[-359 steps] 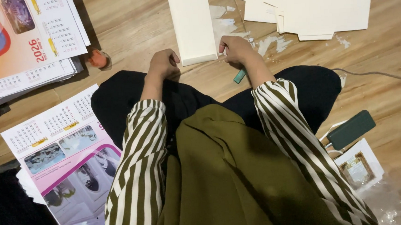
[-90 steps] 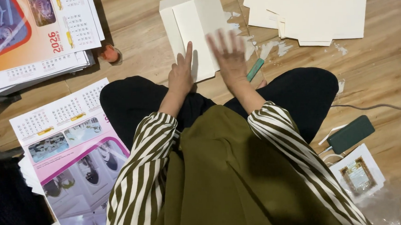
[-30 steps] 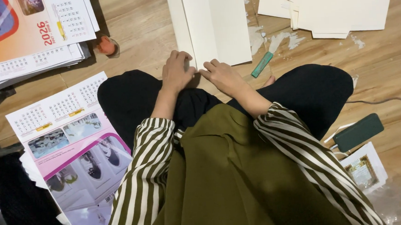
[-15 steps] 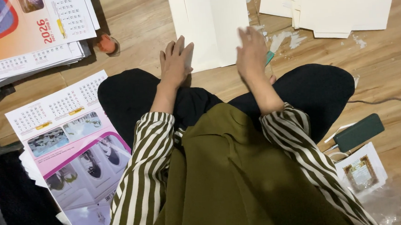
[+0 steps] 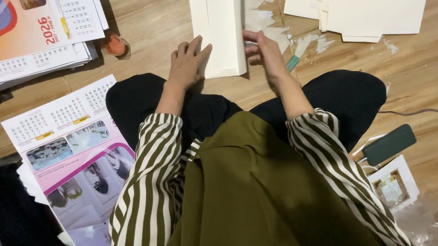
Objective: Folding paper templates into envelopes and creasing the edges with a hand tool.
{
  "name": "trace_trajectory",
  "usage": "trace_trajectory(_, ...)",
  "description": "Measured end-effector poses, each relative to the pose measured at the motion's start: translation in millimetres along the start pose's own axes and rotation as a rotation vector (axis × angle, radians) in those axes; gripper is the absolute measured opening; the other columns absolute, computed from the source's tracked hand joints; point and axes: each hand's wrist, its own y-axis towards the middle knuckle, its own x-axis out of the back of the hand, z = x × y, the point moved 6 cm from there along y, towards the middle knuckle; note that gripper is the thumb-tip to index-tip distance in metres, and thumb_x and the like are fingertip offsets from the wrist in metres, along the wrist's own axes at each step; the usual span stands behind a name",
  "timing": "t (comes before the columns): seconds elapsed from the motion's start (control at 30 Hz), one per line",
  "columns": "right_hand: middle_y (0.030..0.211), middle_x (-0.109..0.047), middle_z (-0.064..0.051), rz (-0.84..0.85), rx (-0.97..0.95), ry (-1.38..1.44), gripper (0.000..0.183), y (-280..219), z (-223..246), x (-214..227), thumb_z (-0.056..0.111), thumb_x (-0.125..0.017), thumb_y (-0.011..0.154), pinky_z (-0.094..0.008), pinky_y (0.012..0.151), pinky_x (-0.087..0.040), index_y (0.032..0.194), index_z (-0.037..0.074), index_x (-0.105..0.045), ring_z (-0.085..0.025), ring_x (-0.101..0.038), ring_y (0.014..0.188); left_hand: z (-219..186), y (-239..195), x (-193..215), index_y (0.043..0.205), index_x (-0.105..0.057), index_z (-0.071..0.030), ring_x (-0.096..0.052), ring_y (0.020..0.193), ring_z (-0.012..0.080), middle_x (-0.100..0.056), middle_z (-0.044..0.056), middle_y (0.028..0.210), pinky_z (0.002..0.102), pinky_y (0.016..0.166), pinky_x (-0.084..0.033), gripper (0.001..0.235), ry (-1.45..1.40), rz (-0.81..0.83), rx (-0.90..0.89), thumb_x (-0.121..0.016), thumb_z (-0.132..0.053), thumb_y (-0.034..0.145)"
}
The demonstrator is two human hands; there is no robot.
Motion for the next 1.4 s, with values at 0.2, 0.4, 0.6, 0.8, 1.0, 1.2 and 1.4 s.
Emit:
trace_trajectory(0.2, 0.148, -0.010, -0.011, 0.169, 0.429, -1.018, 0.062, 20.9, -46.0, -39.9, 0.054, -0.027, 0.089, -0.051, 0.107, -0.017, 0.142, 0.021, -0.021, -0.034, -0.014, 0.135, 11.6, 7.3, 0.5, 0.138, -0.028, -0.027, -0.012, 0.132, 0.0313, -0.013, -0.001, 0.147, 0.058, 0.104, -0.010, 0.105, -0.014, 0.067, 0.069, -0.083, -0.027, 0.049)
trace_trajectory(0.4, 0.149, -0.002, -0.010, 0.163, 0.554, -1.247, 0.068, 29.8, -62.1, -52.5, 0.053, -0.039, 0.091, -0.047, 0.111, -0.007, 0.145, 0.018, -0.016, -0.033, -0.003, 0.136, 10.7, 2.8, 8.7, 0.138, -0.027, -0.012, -0.012, 0.132, 0.0296, -0.016, -0.001, 0.147, 0.055, 0.103, -0.013, 0.108, -0.025, 0.062, 0.060, -0.084, -0.028, 0.048)
trace_trajectory(0.6, 0.148, -0.005, -0.013, 0.161, 0.614, -1.306, 0.072, 33.7, -62.3, -64.3, 0.058, -0.038, 0.088, -0.050, 0.109, -0.007, 0.144, 0.017, -0.019, -0.034, -0.004, 0.135, 15.4, 5.4, 13.1, 0.141, -0.014, -0.012, -0.006, 0.134, 0.0292, -0.008, 0.000, 0.149, 0.058, 0.105, -0.010, 0.120, -0.043, 0.103, 0.114, -0.085, -0.032, 0.047)
trace_trajectory(0.8, 0.148, -0.003, -0.012, 0.181, 0.572, -1.337, 0.074, 36.6, -65.6, -67.4, 0.059, -0.037, 0.087, -0.050, 0.110, -0.002, 0.145, 0.018, -0.017, -0.033, 0.002, 0.135, 17.9, 7.2, 10.2, 0.141, -0.012, -0.012, -0.005, 0.134, 0.0295, -0.007, 0.000, 0.149, 0.060, 0.105, -0.009, 0.125, -0.058, 0.120, 0.101, -0.087, -0.032, 0.043)
trace_trajectory(1.0, 0.149, -0.002, -0.011, 0.213, 0.545, -1.362, 0.075, 35.2, -62.6, -70.0, 0.056, -0.042, 0.088, -0.050, 0.109, 0.001, 0.145, 0.016, -0.014, -0.031, 0.003, 0.135, 17.1, 5.2, 18.2, 0.141, -0.014, -0.013, -0.006, 0.134, 0.0281, -0.008, -0.002, 0.148, 0.061, 0.104, -0.011, 0.124, -0.029, 0.131, 0.088, -0.087, -0.028, 0.042)
trace_trajectory(1.2, 0.149, -0.003, -0.012, 0.260, 0.582, -1.387, 0.083, 33.9, -63.0, -71.6, 0.064, -0.039, 0.083, -0.051, 0.109, 0.001, 0.145, 0.015, -0.013, -0.030, 0.003, 0.135, 16.0, 6.2, 18.4, 0.141, -0.014, -0.015, -0.007, 0.134, 0.0270, -0.009, -0.002, 0.148, 0.061, 0.104, -0.011, 0.127, -0.012, 0.134, 0.109, -0.087, -0.029, 0.039)
trace_trajectory(1.4, 0.148, -0.004, -0.017, 0.303, 0.652, -1.446, 0.092, 32.1, -62.2, -73.9, 0.067, -0.038, 0.078, -0.052, 0.107, 0.000, 0.144, 0.009, -0.013, -0.032, 0.000, 0.135, 14.5, 9.7, 11.2, 0.141, -0.013, -0.011, -0.011, 0.133, 0.0301, -0.009, 0.002, 0.148, 0.063, 0.101, -0.016, 0.126, 0.126, 0.116, 0.096, -0.087, -0.036, 0.042)
